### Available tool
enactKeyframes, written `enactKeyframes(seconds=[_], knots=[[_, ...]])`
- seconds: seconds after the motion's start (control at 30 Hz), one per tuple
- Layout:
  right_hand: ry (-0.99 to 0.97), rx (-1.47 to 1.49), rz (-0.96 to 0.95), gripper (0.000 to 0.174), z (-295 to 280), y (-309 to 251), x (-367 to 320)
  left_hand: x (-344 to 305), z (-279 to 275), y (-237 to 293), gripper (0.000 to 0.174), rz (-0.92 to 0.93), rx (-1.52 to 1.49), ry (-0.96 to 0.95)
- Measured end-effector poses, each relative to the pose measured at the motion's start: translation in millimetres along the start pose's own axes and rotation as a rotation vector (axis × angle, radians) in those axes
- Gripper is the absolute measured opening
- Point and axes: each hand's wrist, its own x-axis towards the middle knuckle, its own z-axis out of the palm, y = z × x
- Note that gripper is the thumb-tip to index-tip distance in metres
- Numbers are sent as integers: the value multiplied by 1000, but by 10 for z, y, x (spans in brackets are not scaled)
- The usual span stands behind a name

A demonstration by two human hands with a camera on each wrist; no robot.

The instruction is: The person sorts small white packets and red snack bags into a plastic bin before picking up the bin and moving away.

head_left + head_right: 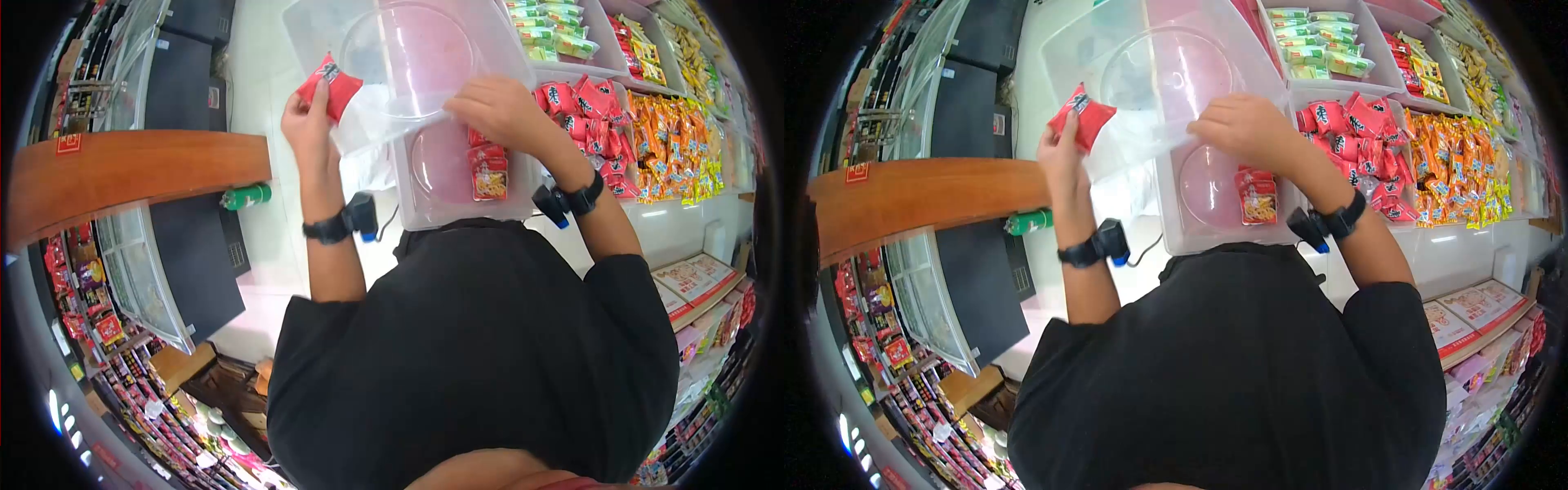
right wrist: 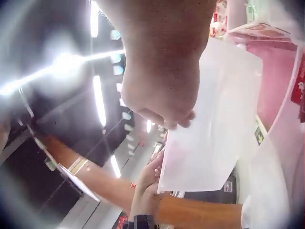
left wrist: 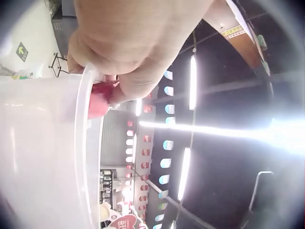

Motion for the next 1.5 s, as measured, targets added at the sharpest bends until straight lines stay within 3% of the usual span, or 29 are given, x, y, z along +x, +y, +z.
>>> enactKeyframes(seconds=[0.13, 0.23, 0.37, 0.6, 0.67, 0.8, 0.93, 1.27, 1.5], knots=[[-159, -105, 72, 17, -27, -164, -534, -893, -218, 262, 14, -12, 50, 31], [-150, 16, 48, 13, 61, -291, -833, -1417, -325, 213, 13, 34, 286, 136], [-242, 167, 71, 16, -107, -717, -1065, -1811, -518, 124, 12, 24, 343, 128], [-376, 122, 220, 23, -247, -1047, -1396, -1692, -462, -396, 15, 41, 391, -186], [-437, 80, 269, 25, -223, -1125, -1433, -1636, -425, -494, 15, -69, 405, -192], [-405, 42, 378, 28, -73, -1184, -1470, -1516, -385, -667, 17, -100, 269, -199], [-381, -1, 462, 27, 63, -1235, -1456, -1363, -427, -959, 19, 31, 390, -219], [-395, 65, 504, 28, 172, -1333, -1572, -1463, -578, -1079, 19, -52, 408, -239], [-408, 164, 472, 29, 270, -1256, -1696, -1513, -549, -1169, 15, 166, 467, -222]])
